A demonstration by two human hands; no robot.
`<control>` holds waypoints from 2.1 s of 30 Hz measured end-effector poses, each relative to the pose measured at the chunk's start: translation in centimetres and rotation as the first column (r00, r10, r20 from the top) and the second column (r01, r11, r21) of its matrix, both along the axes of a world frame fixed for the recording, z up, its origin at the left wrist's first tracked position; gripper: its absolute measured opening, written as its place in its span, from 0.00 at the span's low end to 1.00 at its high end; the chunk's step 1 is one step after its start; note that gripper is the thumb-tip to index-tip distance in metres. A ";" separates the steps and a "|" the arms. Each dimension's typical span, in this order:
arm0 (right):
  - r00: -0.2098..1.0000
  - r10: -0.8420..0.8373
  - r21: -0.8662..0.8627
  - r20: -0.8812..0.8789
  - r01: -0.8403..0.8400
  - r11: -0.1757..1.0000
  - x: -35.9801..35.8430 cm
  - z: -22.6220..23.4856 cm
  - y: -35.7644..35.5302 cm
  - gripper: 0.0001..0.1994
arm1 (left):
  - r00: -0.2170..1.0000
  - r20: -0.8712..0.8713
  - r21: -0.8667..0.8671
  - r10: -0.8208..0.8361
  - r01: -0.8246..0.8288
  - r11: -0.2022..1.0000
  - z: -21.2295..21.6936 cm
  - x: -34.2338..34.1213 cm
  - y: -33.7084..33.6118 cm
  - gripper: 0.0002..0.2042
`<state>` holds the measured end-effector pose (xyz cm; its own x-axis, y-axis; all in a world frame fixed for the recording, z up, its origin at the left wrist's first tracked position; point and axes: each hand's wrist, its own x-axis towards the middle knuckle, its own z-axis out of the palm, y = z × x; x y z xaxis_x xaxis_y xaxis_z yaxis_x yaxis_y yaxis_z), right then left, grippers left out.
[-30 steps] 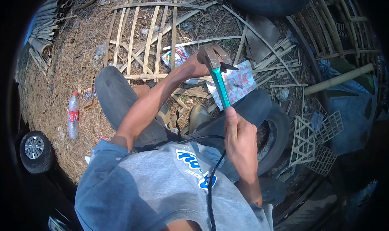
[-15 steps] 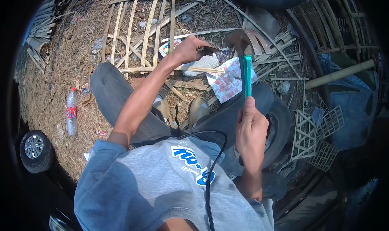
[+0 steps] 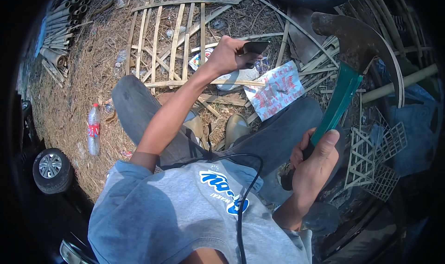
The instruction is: The person assembles a bamboo lattice by hammering nails into intersecting bamboo strips and trimming the wood with a large knife. They work while sitting on the ground among various debris.
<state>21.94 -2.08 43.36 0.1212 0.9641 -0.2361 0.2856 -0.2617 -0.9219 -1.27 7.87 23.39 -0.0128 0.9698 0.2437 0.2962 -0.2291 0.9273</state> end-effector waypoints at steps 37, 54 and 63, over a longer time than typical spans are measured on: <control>0.957 0.234 -0.211 0.169 -0.197 0.957 -1.2 -1.0 1.6 0.32 | 0.996 0.043 0.029 0.077 -0.078 0.997 -3.8 1.5 -0.4 0.12; 0.988 0.052 -0.151 0.146 -0.030 0.988 -0.6 -2.2 3.3 0.35 | 0.989 0.143 0.078 0.042 -0.053 0.996 -3.6 -0.5 -0.3 0.08; 0.410 0.353 -0.068 0.841 -0.567 0.821 1.9 -13.0 21.6 0.33 | 0.908 0.348 0.065 0.235 -0.273 0.960 1.6 -4.7 -2.2 0.05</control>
<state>23.81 19.55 30.40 -0.3278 0.9404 -0.0909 0.9242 0.2992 -0.2371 -6.01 5.65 24.95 -0.3541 0.8902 0.2867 0.0360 -0.2933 0.9553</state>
